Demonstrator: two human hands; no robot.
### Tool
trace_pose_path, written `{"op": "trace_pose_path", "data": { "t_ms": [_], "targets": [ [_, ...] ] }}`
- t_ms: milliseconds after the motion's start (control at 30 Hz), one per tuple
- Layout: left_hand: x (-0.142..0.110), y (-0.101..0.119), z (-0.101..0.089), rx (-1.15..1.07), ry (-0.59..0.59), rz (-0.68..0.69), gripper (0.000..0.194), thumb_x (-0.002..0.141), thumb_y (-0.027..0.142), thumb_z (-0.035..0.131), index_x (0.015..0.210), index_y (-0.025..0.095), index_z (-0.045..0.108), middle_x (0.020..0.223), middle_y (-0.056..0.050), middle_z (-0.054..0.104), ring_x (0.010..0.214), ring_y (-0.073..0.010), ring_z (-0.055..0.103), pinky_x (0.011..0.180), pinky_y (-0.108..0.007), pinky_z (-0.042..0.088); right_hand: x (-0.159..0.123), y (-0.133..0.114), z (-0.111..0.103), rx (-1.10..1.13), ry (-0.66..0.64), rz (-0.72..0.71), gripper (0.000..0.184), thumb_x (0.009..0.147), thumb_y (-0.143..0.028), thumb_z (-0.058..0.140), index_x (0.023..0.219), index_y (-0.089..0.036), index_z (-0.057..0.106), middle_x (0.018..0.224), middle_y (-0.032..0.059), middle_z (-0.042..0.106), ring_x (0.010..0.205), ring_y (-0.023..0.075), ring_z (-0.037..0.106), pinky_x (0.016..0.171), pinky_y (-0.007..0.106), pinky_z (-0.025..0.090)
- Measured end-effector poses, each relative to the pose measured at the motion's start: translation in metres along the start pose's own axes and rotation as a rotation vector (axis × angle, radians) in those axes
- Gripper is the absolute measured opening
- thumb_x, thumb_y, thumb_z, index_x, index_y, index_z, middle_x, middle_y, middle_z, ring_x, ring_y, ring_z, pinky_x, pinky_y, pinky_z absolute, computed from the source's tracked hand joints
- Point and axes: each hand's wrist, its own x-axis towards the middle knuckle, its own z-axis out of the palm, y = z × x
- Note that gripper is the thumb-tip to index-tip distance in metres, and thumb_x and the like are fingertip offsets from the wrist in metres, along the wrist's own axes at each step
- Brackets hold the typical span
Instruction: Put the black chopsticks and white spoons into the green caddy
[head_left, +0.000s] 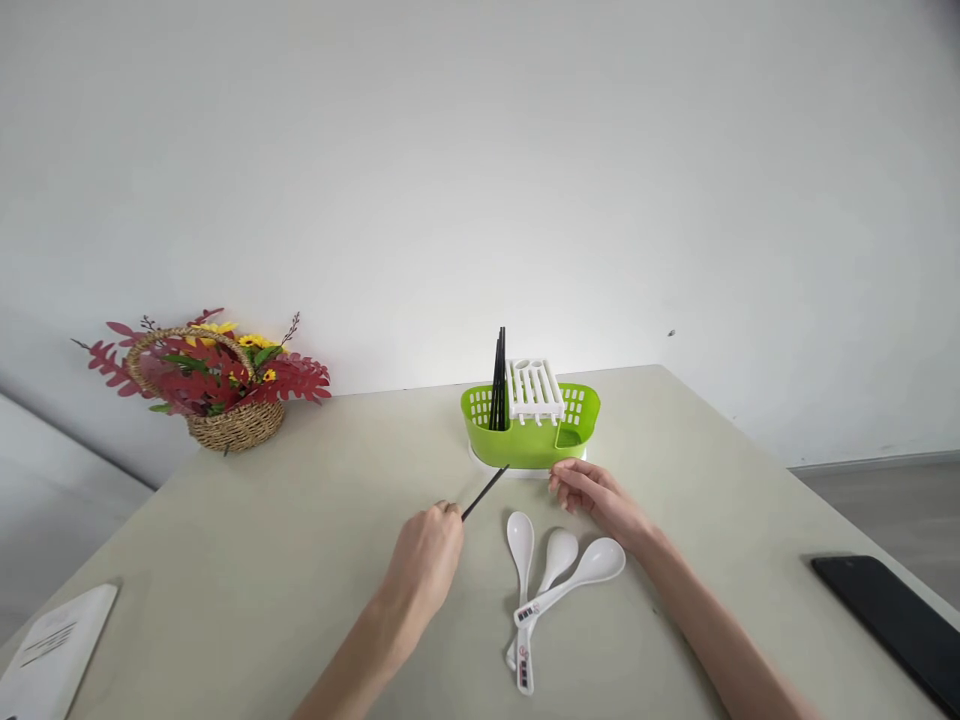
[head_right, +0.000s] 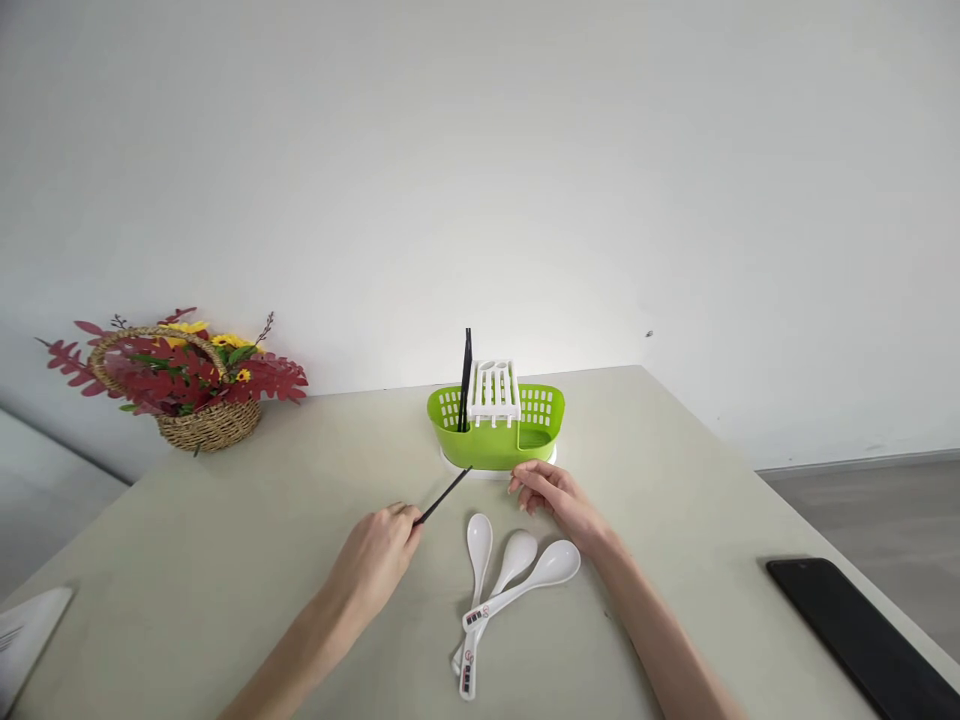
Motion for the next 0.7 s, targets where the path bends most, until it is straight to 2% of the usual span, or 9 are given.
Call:
{"op": "trace_pose_path", "data": {
  "t_ms": [67, 133, 233, 333, 400, 567, 700],
  "targets": [
    [0.001, 0.006, -0.012, -0.209, 0.075, 0.016, 0.017, 0.092, 0.021, 0.059, 0.082, 0.022, 0.072, 0.084, -0.008, 0.076, 0.074, -0.0240, 0.072, 0.071, -0.032, 0.053, 0.000, -0.001, 0.000, 0.005, 0.002, -0.001, 0.037, 0.084, -0.055, 0.078, 0.091, -0.019, 0.072, 0.091, 0.0041, 0.071, 0.067, 0.0127, 0.059, 0.062, 0.027, 0.046],
    [0.001, 0.019, -0.022, -0.523, 0.140, 0.017, 0.014, 0.092, 0.033, 0.064, 0.088, 0.024, 0.074, 0.087, -0.005, 0.078, 0.079, -0.0234, 0.075, 0.075, -0.032, 0.057, 0.000, -0.001, 0.001, 0.013, 0.005, 0.001, 0.038, 0.083, -0.056, 0.079, 0.091, -0.019, 0.072, 0.091, 0.0038, 0.071, 0.067, 0.0124, 0.059, 0.062, 0.027, 0.045],
    [0.001, 0.045, -0.025, -1.019, 0.150, -0.033, 0.023, 0.086, 0.044, 0.073, 0.091, 0.022, 0.075, 0.090, -0.005, 0.079, 0.084, -0.0242, 0.077, 0.082, -0.034, 0.062, 0.000, -0.001, 0.001, 0.018, 0.004, 0.005, 0.036, 0.083, -0.055, 0.080, 0.089, -0.020, 0.072, 0.090, 0.0030, 0.072, 0.066, 0.0119, 0.058, 0.061, 0.027, 0.044],
    [0.006, 0.062, -0.010, -1.339, 0.164, -0.121, 0.028, 0.083, 0.046, 0.077, 0.093, 0.019, 0.074, 0.098, -0.008, 0.079, 0.088, -0.0254, 0.077, 0.088, -0.039, 0.064, -0.001, -0.002, 0.000, 0.021, 0.002, -0.004, 0.035, 0.084, -0.054, 0.079, 0.091, -0.020, 0.072, 0.091, 0.0028, 0.072, 0.067, 0.0123, 0.058, 0.062, 0.027, 0.045],
    [0.011, 0.063, 0.006, -1.480, 0.218, -0.190, 0.031, 0.083, 0.045, 0.078, 0.096, 0.017, 0.072, 0.104, -0.011, 0.079, 0.094, -0.0266, 0.077, 0.092, -0.042, 0.063, -0.002, -0.003, 0.000, 0.023, -0.009, -0.015, 0.034, 0.085, -0.054, 0.078, 0.092, -0.021, 0.072, 0.092, 0.0030, 0.072, 0.067, 0.0124, 0.059, 0.062, 0.027, 0.045],
    [0.022, 0.043, 0.040, -1.674, 0.414, -0.312, 0.027, 0.087, 0.038, 0.078, 0.099, 0.016, 0.069, 0.111, -0.012, 0.078, 0.109, -0.0268, 0.075, 0.107, -0.047, 0.057, -0.002, -0.007, 0.002, -0.012, -0.040, -0.042, 0.038, 0.086, -0.060, 0.074, 0.093, -0.023, 0.072, 0.091, 0.0035, 0.071, 0.068, 0.0143, 0.060, 0.062, 0.029, 0.045],
    [0.027, 0.028, 0.056, -1.769, 0.436, -0.348, 0.019, 0.090, 0.032, 0.077, 0.094, 0.017, 0.067, 0.110, -0.011, 0.078, 0.114, -0.0239, 0.073, 0.114, -0.045, 0.051, -0.003, -0.009, 0.004, -0.071, -0.046, -0.046, 0.040, 0.084, -0.061, 0.076, 0.093, -0.022, 0.071, 0.087, 0.0036, 0.071, 0.067, 0.0147, 0.060, 0.061, 0.029, 0.044]
  ]
}}
